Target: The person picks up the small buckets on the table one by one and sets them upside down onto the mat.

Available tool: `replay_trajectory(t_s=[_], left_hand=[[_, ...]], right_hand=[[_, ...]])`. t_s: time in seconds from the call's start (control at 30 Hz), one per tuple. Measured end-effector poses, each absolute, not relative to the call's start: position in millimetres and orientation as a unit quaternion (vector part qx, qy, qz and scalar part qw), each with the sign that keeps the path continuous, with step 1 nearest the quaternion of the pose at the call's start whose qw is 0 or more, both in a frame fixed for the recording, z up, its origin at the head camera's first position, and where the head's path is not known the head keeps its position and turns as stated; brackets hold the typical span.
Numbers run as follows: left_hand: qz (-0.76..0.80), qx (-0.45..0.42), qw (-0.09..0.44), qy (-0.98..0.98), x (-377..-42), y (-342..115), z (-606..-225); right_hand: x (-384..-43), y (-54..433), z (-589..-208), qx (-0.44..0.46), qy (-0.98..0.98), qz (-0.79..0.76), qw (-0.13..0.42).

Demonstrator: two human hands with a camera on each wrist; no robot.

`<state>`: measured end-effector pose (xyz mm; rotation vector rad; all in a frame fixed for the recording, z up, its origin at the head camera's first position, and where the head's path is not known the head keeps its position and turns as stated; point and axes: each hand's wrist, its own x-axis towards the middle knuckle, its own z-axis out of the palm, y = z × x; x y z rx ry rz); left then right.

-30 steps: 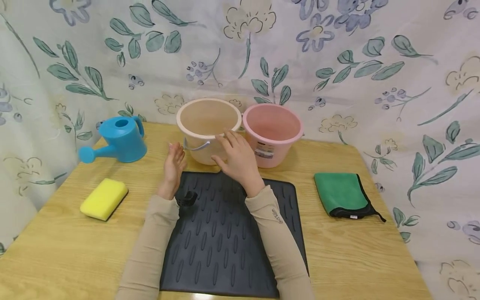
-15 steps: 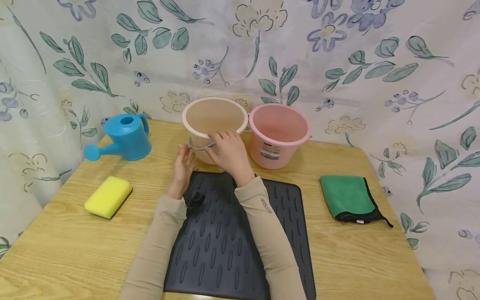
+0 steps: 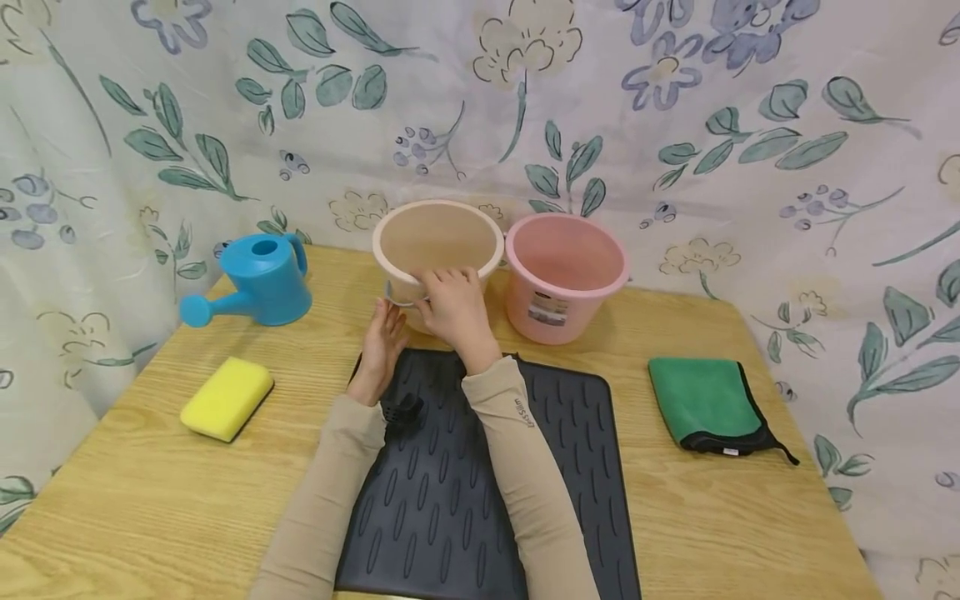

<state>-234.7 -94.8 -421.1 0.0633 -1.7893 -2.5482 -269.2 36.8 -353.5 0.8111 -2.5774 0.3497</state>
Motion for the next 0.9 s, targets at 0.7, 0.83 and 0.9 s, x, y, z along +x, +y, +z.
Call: replay_trajectory(t_s=[0.7,0.83,0.9], left_hand=[[-0.88,0.024,0.001,-0.475,-239,-101,-426],[-0.894,0.032,-0.006,-0.447,-239,-101,-428],[-0.901,0.033,-0.01,-0.433,-240,-101,-429]], right_hand=[[-244,35,-339,0.344,-0.864,0.177,0.324],[-239,36,-335,0.349,-0.861,0.176,0.326],[-237,36,-334,0.35,-0.86,0.177,0.326]])
